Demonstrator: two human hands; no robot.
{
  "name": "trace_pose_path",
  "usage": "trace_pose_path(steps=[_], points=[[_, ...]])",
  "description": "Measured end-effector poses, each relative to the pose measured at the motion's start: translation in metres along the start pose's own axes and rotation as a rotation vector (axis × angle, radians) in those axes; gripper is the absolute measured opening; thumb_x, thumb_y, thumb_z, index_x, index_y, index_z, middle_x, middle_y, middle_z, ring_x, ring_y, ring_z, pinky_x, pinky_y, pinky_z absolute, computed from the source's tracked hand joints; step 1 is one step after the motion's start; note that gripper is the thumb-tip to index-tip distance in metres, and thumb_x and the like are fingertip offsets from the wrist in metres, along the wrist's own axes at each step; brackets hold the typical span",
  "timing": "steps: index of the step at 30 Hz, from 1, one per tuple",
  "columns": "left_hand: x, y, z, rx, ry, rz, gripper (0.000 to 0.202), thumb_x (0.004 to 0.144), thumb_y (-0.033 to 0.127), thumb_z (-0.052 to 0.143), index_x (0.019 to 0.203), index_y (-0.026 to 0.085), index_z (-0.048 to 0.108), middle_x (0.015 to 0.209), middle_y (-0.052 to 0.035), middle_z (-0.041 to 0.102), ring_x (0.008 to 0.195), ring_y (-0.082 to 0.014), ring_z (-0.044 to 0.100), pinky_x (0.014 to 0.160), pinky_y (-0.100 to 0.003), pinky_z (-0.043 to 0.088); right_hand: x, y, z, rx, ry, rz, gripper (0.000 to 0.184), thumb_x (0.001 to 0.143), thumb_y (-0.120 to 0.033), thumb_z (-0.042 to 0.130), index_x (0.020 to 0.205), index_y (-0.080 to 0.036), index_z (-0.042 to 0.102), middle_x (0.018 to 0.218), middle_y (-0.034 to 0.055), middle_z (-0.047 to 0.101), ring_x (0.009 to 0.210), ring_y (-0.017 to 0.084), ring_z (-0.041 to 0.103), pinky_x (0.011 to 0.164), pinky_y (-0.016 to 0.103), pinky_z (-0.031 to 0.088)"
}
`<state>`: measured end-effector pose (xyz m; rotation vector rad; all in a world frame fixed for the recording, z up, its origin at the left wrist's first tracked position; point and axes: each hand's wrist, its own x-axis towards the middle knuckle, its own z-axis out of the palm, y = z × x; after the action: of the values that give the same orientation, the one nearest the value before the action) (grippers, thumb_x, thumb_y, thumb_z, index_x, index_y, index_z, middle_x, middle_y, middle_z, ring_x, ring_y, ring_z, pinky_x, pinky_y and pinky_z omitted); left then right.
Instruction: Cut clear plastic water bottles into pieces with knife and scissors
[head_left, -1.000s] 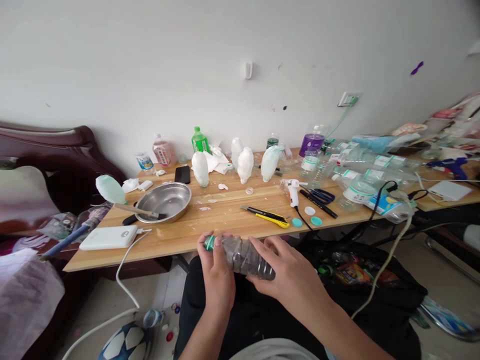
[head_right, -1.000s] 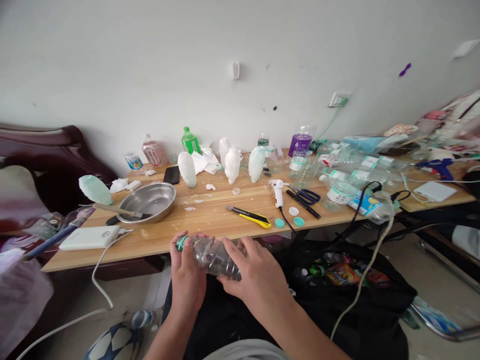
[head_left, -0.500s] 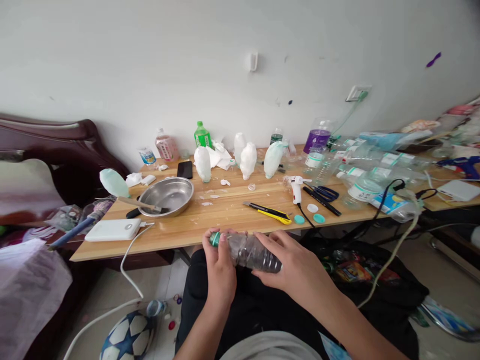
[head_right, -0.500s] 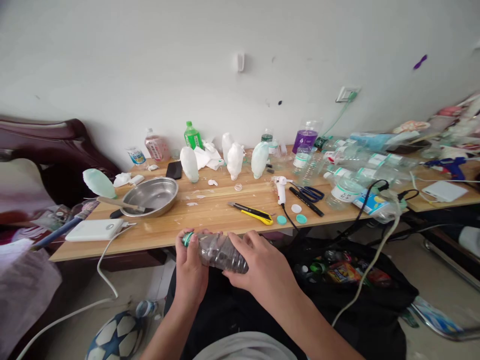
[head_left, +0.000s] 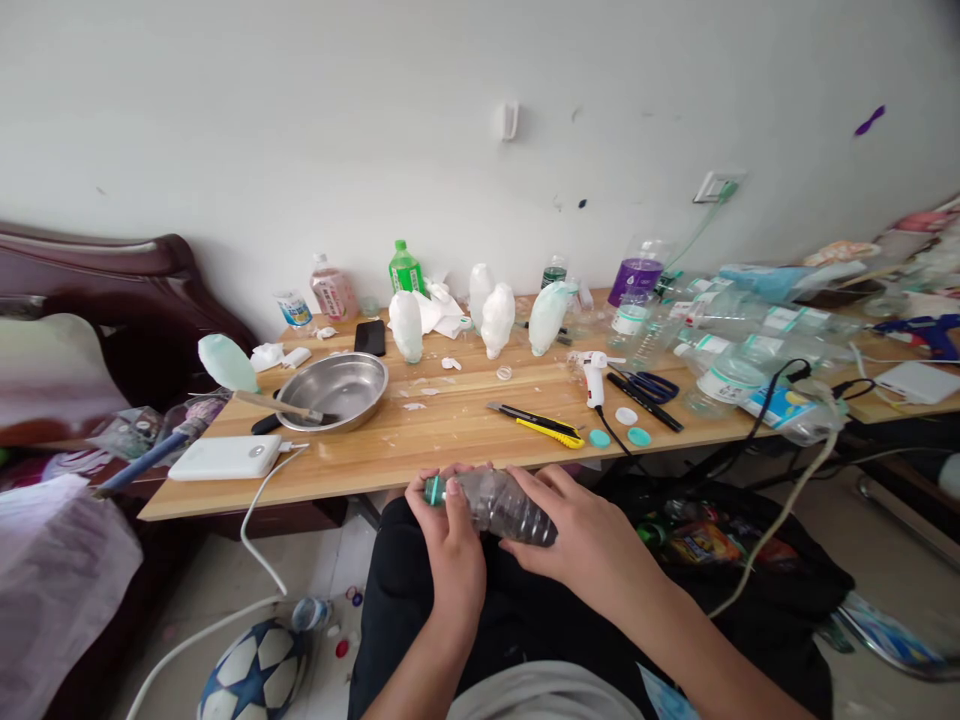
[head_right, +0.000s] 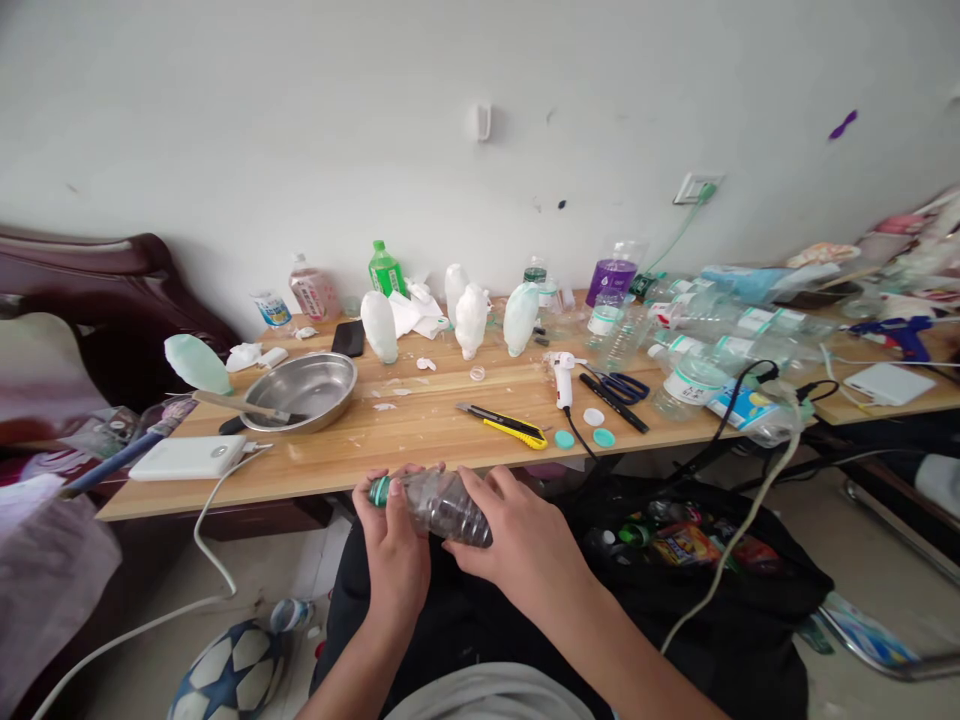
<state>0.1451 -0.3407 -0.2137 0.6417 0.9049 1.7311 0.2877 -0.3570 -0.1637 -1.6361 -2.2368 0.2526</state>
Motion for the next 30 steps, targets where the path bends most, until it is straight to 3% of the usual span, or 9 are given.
trace_pose_path(steps=[5,13,15,17,20,23,26,30], points=[[0.011,-0.003,-0.006,-0.030,-0.108,0.046,0.026,0.092,0.041,0.054,0.109,0.029,0.038,0.096,-0.0010,0.063,0.088,-0.0194,0.071,0.087,-0.043,0.055,-0.006,-0.005,0.004,-0.025,0.093,-0.047,0.066,0.073,-0.036,0.075,0.135,-0.023,0.053,0.108,0.0058,0.063,0.090,0.025,0.068,0.072,0.037,0.058],[0.012,-0.008,-0.008,-0.074,-0.169,0.201,0.024,0.093,0.038,0.054,0.112,0.031,0.041,0.097,-0.0014,0.061,0.088,-0.0185,0.068,0.089,-0.045,0.055,-0.011,-0.006,0.008,-0.064,0.176,-0.158,0.064,0.075,-0.030,0.074,0.135,-0.018,0.053,0.099,0.0078,0.062,0.087,0.024,0.066,0.073,0.036,0.058],[0.011,-0.008,-0.008,-0.097,-0.198,0.253,0.031,0.091,0.041,0.057,0.115,0.033,0.041,0.100,-0.0013,0.060,0.090,-0.0198,0.067,0.088,-0.047,0.055,-0.015,-0.004,0.008,-0.071,0.190,-0.183,0.068,0.076,-0.030,0.075,0.138,-0.019,0.050,0.101,0.0086,0.061,0.089,0.025,0.064,0.076,0.037,0.058],[0.012,-0.010,-0.012,-0.110,-0.234,0.261,0.050,0.085,0.046,0.064,0.126,0.037,0.036,0.109,-0.0030,0.058,0.097,-0.0232,0.067,0.089,-0.049,0.055,-0.018,0.000,0.008,-0.096,0.222,-0.211,0.072,0.078,-0.030,0.075,0.143,-0.020,0.045,0.105,0.0106,0.059,0.094,0.026,0.062,0.080,0.040,0.057],[0.012,-0.016,-0.024,-0.072,-0.248,0.178,0.070,0.078,0.054,0.070,0.135,0.036,0.033,0.115,-0.0050,0.058,0.101,-0.0240,0.065,0.092,-0.046,0.053,-0.023,0.006,0.010,-0.154,0.301,-0.263,0.072,0.082,-0.028,0.072,0.146,-0.019,0.041,0.113,0.0145,0.056,0.104,0.029,0.058,0.090,0.048,0.052],[0.007,-0.019,-0.032,-0.035,-0.222,-0.015,0.053,0.081,0.048,0.069,0.125,0.026,0.049,0.108,-0.0061,0.063,0.099,-0.0220,0.066,0.094,-0.042,0.052,-0.024,0.012,0.014,-0.207,0.381,-0.285,0.064,0.086,-0.025,0.068,0.144,-0.017,0.044,0.114,0.0157,0.057,0.109,0.030,0.056,0.095,0.051,0.049],[-0.005,-0.015,-0.027,-0.125,-0.190,-0.186,0.045,0.080,0.040,0.071,0.118,0.024,0.055,0.114,-0.0085,0.067,0.110,-0.0242,0.064,0.100,-0.043,0.049,-0.025,0.011,0.026,-0.237,0.451,-0.239,0.057,0.088,-0.019,0.064,0.143,-0.020,0.047,0.121,0.0155,0.058,0.115,0.029,0.056,0.098,0.052,0.047],[-0.020,-0.008,-0.014,-0.200,-0.154,-0.187,0.058,0.071,0.037,0.080,0.120,0.028,0.051,0.119,-0.0067,0.068,0.113,-0.0236,0.064,0.103,-0.042,0.047,-0.033,-0.002,0.051,-0.214,0.474,-0.230,0.058,0.090,-0.013,0.059,0.145,-0.022,0.042,0.138,0.0159,0.054,0.130,0.030,0.049,0.105,0.051,0.044]])
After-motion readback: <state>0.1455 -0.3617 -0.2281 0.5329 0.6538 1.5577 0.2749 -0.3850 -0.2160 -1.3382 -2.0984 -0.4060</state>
